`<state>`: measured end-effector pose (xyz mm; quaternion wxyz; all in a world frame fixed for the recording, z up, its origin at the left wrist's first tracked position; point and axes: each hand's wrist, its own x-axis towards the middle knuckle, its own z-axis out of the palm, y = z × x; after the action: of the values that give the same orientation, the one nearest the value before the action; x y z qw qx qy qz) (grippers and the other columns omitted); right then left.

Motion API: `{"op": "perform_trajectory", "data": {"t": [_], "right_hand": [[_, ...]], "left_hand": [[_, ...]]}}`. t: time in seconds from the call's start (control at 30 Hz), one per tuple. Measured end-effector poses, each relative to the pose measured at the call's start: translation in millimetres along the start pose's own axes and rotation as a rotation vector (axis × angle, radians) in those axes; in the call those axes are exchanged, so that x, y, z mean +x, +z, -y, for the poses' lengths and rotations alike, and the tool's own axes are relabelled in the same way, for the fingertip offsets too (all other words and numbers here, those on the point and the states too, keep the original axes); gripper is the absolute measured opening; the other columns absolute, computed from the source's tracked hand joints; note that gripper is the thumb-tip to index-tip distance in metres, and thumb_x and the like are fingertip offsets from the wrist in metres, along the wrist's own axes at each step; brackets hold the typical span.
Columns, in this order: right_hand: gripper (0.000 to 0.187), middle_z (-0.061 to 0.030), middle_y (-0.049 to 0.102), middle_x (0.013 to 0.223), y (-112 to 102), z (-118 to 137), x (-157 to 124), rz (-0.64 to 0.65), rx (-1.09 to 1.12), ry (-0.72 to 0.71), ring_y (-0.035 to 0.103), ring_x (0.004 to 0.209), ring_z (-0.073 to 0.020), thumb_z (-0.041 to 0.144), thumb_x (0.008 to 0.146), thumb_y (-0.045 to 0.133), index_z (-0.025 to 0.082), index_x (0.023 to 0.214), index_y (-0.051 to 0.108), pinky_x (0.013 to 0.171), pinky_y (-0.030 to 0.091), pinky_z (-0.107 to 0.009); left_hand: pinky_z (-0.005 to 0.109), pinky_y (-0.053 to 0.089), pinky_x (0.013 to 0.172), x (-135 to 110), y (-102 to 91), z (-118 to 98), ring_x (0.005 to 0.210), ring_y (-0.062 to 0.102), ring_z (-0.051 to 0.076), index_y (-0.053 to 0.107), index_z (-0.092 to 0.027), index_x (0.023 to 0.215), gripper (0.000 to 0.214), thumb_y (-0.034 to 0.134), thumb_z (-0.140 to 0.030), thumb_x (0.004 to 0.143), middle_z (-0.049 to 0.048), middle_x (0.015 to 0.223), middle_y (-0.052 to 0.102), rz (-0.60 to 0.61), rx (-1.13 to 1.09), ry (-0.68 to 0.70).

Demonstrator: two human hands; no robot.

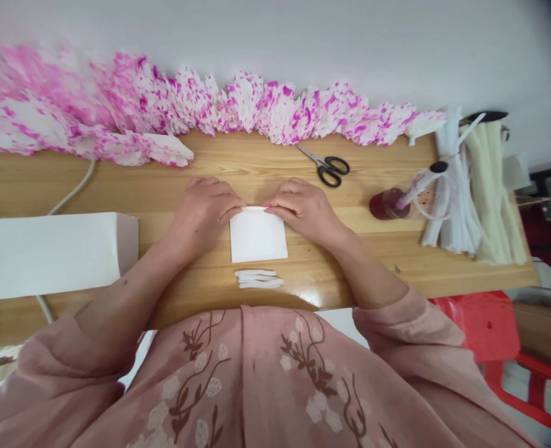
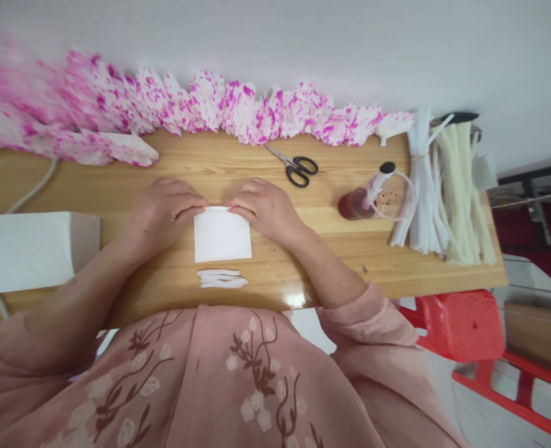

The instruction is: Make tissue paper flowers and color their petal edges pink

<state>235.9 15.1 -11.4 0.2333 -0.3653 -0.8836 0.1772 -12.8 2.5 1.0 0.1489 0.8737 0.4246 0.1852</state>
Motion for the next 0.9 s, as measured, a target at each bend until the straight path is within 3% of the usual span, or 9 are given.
{"op": "perform_trajectory", "data": {"t": [0.47,0.63,0.9], "right_hand": [[0.022,-0.0078,0.071,0.091,2,8,0,0.001,-0.228,0.108,0.059,0.093,-0.0248,0.034,0.098,0.056,0.02,0.091,0.072,0.079,0.044,-0.037],[0.019,-0.0089,0.072,0.096,0,12,1,0.029,-0.276,0.133,0.059,0.096,-0.0265,0.025,0.098,0.054,0.019,0.097,0.072,0.082,0.044,-0.039],[0.023,-0.0093,0.07,0.09,0,19,-4,0.001,-0.433,0.098,0.057,0.09,-0.025,0.024,0.099,0.051,0.017,0.09,0.072,0.075,0.041,-0.036]], "left_hand": [[0.039,0.04,0.082,2,1.1,0,0.088,0.061,0.024,0.071,-0.018,0.084,0.028,0.051,-0.028,0.1,0.0074,0.088,0.072,-0.018,0.31,0.025],[0.039,0.04,0.082,0,-0.4,-1,0.089,0.06,0.024,0.071,-0.019,0.085,0.029,0.047,-0.025,0.1,0.0074,0.089,0.071,-0.023,0.311,0.025],[0.038,0.041,0.082,-4,0.6,3,0.087,0.059,0.023,0.068,-0.017,0.083,0.032,0.043,-0.026,0.1,0.0085,0.086,0.068,-0.043,0.324,0.059]]}}
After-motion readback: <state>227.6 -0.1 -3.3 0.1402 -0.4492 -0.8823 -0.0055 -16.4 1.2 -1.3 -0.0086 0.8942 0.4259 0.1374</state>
